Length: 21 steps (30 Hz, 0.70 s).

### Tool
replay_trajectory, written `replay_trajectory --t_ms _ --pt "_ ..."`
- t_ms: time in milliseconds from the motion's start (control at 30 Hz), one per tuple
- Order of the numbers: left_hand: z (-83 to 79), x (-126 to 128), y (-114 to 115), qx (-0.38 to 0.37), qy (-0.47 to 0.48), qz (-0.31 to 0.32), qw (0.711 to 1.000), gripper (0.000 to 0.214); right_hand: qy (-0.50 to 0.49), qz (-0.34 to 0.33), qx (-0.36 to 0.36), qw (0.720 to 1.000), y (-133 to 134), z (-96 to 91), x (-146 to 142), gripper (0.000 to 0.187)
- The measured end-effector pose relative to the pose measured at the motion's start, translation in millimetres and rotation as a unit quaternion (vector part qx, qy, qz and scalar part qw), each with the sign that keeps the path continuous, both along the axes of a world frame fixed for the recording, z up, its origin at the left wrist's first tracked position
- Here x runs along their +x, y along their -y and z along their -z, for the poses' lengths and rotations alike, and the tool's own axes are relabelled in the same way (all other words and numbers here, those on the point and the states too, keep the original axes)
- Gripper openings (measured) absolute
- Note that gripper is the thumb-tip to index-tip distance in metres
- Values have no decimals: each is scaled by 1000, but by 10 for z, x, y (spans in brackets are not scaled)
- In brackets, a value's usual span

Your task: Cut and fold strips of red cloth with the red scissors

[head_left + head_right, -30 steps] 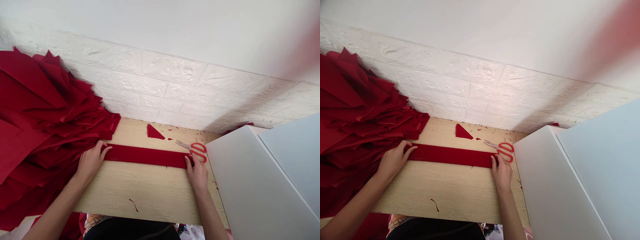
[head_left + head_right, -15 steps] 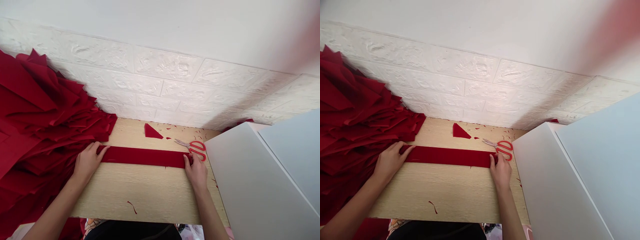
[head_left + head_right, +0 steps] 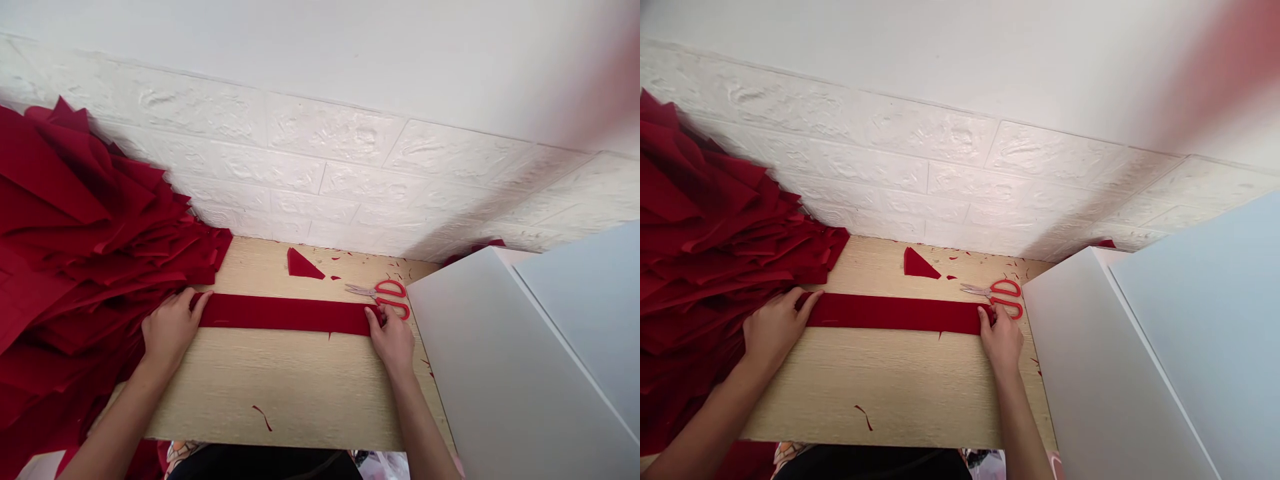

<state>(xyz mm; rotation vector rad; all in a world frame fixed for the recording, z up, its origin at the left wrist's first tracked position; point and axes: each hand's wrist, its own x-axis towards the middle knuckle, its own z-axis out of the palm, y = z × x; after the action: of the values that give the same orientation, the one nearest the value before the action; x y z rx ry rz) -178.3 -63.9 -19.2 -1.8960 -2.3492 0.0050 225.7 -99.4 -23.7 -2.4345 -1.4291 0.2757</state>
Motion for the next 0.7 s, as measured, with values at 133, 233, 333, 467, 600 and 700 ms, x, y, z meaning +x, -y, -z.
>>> replay_trajectory --t_ms 133,233,333,467,600,700 --pt "-11 33 7 -6 4 -14 1000 51 -40 7 40 998 42 46 31 38" --pt "-10 38 -2 -6 16 -7 1000 48 -119 -13 98 988 84 75 68 44" --pt "-14 33 -2 2 25 1 1000 47 -165 -32 143 975 100 73 81 47" --pt "-27 25 11 6 37 11 999 47 -166 -21 147 975 89 64 61 43" --pt "-41 17 10 -1 54 2 999 43 -154 -13 154 976 90 112 78 39" --pt "-60 14 2 -21 72 -11 997 41 -176 -21 163 971 103 156 115 38"
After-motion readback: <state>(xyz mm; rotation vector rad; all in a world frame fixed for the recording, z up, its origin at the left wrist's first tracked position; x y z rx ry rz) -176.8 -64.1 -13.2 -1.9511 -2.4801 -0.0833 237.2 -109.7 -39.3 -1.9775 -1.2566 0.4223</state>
